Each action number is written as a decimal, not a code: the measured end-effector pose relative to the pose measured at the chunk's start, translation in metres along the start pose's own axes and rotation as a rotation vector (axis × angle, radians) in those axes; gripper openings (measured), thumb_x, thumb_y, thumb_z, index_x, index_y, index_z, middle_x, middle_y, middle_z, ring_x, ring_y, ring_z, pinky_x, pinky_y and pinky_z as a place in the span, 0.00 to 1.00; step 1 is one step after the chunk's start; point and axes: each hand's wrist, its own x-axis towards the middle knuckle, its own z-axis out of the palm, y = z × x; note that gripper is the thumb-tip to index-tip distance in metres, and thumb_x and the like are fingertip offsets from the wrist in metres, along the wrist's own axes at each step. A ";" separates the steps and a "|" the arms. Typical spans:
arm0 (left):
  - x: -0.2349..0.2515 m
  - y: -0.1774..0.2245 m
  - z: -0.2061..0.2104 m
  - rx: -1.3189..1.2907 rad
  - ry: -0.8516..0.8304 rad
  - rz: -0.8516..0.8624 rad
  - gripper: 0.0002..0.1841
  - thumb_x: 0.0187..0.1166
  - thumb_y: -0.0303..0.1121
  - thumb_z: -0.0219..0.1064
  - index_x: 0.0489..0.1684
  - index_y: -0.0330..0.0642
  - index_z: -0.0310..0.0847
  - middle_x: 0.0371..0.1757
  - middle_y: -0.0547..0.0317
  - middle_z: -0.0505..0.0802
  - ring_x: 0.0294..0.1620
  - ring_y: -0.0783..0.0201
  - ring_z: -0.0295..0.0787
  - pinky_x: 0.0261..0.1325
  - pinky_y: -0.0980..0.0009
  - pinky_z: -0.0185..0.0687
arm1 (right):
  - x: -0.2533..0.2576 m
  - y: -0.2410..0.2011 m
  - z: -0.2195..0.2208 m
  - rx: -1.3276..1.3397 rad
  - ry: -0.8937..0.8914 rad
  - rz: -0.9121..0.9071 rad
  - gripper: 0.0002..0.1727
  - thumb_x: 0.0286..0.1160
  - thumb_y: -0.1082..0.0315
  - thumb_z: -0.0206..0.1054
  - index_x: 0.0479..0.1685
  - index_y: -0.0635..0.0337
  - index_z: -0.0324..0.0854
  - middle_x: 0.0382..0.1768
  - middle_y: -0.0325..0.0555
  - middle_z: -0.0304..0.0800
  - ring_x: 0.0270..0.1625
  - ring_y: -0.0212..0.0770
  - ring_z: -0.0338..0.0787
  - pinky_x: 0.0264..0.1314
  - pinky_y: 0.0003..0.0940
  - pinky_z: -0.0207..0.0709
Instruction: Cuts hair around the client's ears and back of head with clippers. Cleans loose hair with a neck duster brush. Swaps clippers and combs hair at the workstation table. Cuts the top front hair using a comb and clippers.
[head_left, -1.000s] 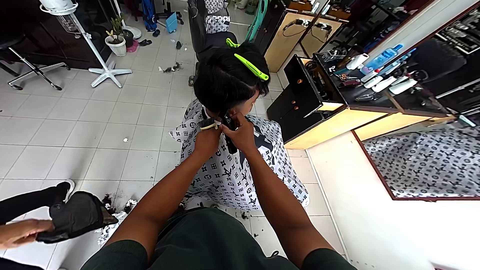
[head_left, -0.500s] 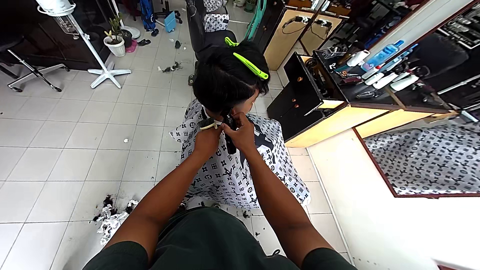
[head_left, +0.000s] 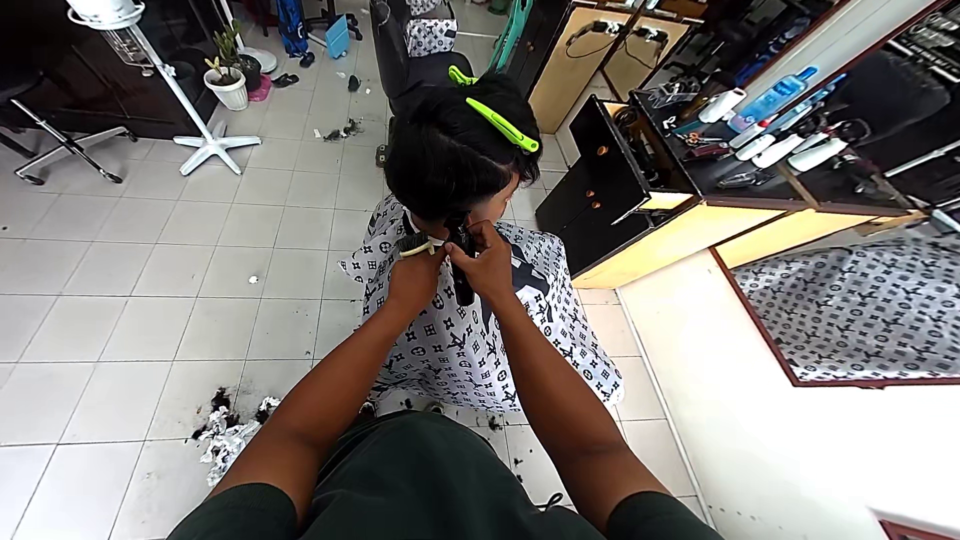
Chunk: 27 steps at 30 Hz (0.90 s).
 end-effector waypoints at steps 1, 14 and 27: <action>0.000 0.001 -0.001 0.008 -0.023 -0.012 0.19 0.85 0.29 0.61 0.72 0.43 0.83 0.52 0.37 0.92 0.51 0.36 0.91 0.46 0.39 0.84 | -0.001 0.000 -0.001 0.002 -0.004 0.005 0.19 0.68 0.63 0.79 0.51 0.62 0.78 0.35 0.49 0.90 0.34 0.38 0.90 0.38 0.37 0.84; 0.002 0.001 -0.005 0.030 -0.064 -0.016 0.27 0.85 0.29 0.60 0.85 0.54 0.72 0.54 0.37 0.92 0.50 0.35 0.91 0.45 0.39 0.84 | 0.005 0.003 -0.002 0.156 -0.003 0.007 0.17 0.64 0.68 0.78 0.46 0.64 0.78 0.35 0.44 0.91 0.36 0.28 0.90 0.43 0.27 0.85; 0.003 0.000 -0.003 0.043 -0.063 -0.016 0.29 0.84 0.29 0.61 0.88 0.57 0.69 0.53 0.36 0.91 0.49 0.35 0.91 0.43 0.39 0.84 | 0.004 0.005 -0.001 0.192 0.035 0.020 0.16 0.64 0.68 0.77 0.46 0.62 0.77 0.35 0.42 0.91 0.35 0.26 0.90 0.41 0.24 0.84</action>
